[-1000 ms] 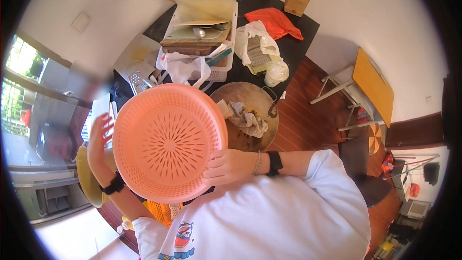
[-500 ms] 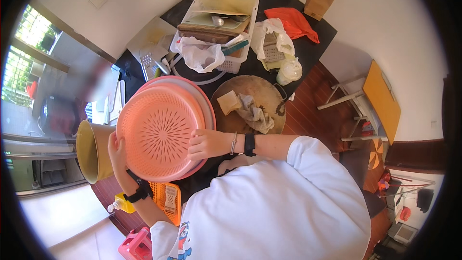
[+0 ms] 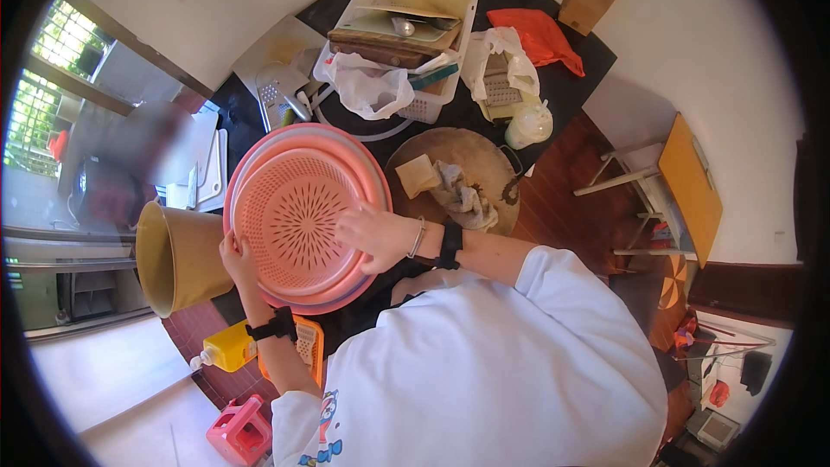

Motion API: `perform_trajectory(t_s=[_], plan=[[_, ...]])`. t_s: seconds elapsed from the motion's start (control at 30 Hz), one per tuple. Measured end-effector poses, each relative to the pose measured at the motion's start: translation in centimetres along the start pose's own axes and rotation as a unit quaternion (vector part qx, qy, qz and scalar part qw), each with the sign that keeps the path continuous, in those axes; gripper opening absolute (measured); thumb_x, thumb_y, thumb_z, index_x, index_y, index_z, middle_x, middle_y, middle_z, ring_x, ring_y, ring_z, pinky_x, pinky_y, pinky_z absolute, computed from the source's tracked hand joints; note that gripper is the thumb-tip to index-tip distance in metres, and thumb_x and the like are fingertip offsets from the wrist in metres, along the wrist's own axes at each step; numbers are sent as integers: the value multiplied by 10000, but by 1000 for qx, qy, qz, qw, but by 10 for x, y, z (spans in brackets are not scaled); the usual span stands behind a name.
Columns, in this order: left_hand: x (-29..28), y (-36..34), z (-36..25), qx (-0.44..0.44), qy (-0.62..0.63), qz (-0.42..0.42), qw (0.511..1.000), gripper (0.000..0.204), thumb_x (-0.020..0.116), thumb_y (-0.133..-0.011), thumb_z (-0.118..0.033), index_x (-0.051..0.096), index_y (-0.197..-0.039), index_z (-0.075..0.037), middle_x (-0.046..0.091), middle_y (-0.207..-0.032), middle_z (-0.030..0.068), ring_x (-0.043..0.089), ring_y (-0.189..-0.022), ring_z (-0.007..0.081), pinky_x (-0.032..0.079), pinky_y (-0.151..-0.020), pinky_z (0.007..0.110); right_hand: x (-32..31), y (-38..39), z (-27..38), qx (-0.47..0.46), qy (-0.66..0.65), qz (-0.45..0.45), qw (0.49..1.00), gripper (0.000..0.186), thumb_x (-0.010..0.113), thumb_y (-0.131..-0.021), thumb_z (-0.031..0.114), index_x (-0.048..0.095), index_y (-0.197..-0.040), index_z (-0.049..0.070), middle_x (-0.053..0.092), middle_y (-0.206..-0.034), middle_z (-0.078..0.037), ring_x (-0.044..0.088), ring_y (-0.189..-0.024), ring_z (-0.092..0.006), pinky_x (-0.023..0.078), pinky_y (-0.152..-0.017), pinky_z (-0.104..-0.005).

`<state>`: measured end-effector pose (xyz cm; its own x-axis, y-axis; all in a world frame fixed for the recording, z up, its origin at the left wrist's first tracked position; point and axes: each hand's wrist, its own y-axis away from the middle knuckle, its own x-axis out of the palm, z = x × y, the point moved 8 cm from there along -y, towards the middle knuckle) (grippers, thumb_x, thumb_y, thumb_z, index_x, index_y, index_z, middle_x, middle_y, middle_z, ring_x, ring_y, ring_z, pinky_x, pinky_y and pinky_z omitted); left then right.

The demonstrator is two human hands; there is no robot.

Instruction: Organizing and packing various kitchen bowls, tools, and cutting boards into a storage bin.

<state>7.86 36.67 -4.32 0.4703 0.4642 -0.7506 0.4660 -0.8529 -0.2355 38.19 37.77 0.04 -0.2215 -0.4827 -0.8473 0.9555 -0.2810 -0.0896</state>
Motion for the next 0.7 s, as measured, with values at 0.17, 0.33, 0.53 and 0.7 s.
perform_trajectory(t_s=[0.17, 0.33, 0.53, 0.7], plan=[[1, 8, -34, 81, -107, -86, 987, 391, 555, -821, -112, 473, -1171, 43, 535, -1044, 214, 528, -975, 339, 410, -879, 381, -9, 11, -30, 151, 45, -232, 960, 658, 626, -706, 328, 415, -1250, 24, 345, -1322, -193, 274, -1265, -337, 155, -1064, -480], [6, 11, -18, 26, -161, -48, 985, 419, 548, -821, -157, 454, -1170, 55, 530, -1088, 251, 498, -1021, 395, 387, -896, 428, -7, 6, -31, 194, 48, -230, 953, 779, 636, -694, 316, 303, -1337, 32, 272, -1386, -195, 199, -1318, -337, 106, -1079, -495], [7, 12, -47, -3, -208, -87, 974, 438, 556, -825, -202, 443, -1157, 60, 532, -1066, 241, 505, -997, 381, 390, -881, 434, -15, 1, -38, 214, 83, -211, 950, 757, 638, -658, 271, 348, -1313, 27, 318, -1368, -180, 241, -1299, -321, 135, -1066, -505], [-3, 16, -46, 42, -119, -129, 984, 403, 577, -813, -183, 465, -1122, 51, 537, -1054, 235, 506, -994, 373, 386, -882, 430, -7, -6, -41, 184, 116, -173, 961, 716, 636, -676, 269, 373, -1298, 29, 346, -1342, -180, 288, -1266, -322, 154, -1058, -503]])
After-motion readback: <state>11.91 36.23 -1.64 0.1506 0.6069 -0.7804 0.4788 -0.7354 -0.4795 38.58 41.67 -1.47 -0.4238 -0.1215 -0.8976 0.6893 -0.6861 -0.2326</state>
